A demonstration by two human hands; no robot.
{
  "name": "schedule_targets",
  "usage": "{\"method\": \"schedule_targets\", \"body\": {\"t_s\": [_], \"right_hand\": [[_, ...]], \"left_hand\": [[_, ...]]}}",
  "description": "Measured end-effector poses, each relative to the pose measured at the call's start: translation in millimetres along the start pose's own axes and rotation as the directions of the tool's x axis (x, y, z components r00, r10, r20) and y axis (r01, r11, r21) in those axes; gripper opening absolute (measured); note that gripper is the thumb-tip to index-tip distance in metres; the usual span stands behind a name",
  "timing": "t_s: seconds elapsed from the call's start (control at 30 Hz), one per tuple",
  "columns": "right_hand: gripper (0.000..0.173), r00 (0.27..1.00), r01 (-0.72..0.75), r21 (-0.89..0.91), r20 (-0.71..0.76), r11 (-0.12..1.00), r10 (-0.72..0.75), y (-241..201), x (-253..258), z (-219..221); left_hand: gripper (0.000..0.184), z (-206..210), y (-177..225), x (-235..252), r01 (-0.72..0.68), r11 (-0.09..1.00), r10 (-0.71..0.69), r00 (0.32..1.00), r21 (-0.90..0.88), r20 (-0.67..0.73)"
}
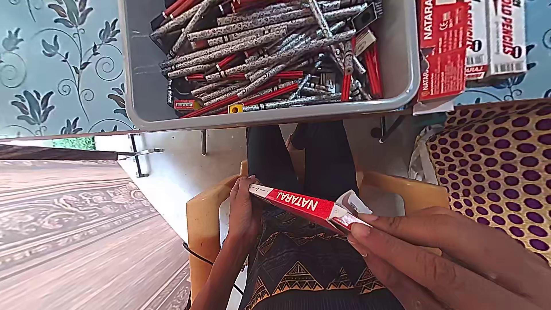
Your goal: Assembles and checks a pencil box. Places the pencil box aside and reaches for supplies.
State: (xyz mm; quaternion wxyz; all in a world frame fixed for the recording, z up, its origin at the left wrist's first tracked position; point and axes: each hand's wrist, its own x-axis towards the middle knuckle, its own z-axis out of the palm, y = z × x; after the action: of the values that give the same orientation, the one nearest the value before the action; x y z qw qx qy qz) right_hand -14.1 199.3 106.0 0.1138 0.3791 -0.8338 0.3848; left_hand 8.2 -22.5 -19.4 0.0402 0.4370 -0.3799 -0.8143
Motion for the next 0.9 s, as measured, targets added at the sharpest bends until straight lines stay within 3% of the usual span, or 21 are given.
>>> {"method": "schedule_targets", "body": {"t_s": [0.57,0.77,0.9], "right_hand": [[0.020,0.983,-0.052,-0.136,0.166,0.989,0.075,14,16,-5],[0.022,0.983,-0.128,0.059,-0.126,0.990,0.135,13,11,17],[0.028,0.989,-0.080,0.055,-0.117,0.995,0.087,14,5,22]], "left_hand": [[0.020,-2,-5,5,-0.083,0.983,0.098,0.991,0.165,-0.090],[0.026,-1,-8,5,-0.002,0.995,0.008,0.998,0.100,-0.059],[0.024,-3,-13,7,0.053,0.996,-0.050,0.998,0.070,-0.042]]}}
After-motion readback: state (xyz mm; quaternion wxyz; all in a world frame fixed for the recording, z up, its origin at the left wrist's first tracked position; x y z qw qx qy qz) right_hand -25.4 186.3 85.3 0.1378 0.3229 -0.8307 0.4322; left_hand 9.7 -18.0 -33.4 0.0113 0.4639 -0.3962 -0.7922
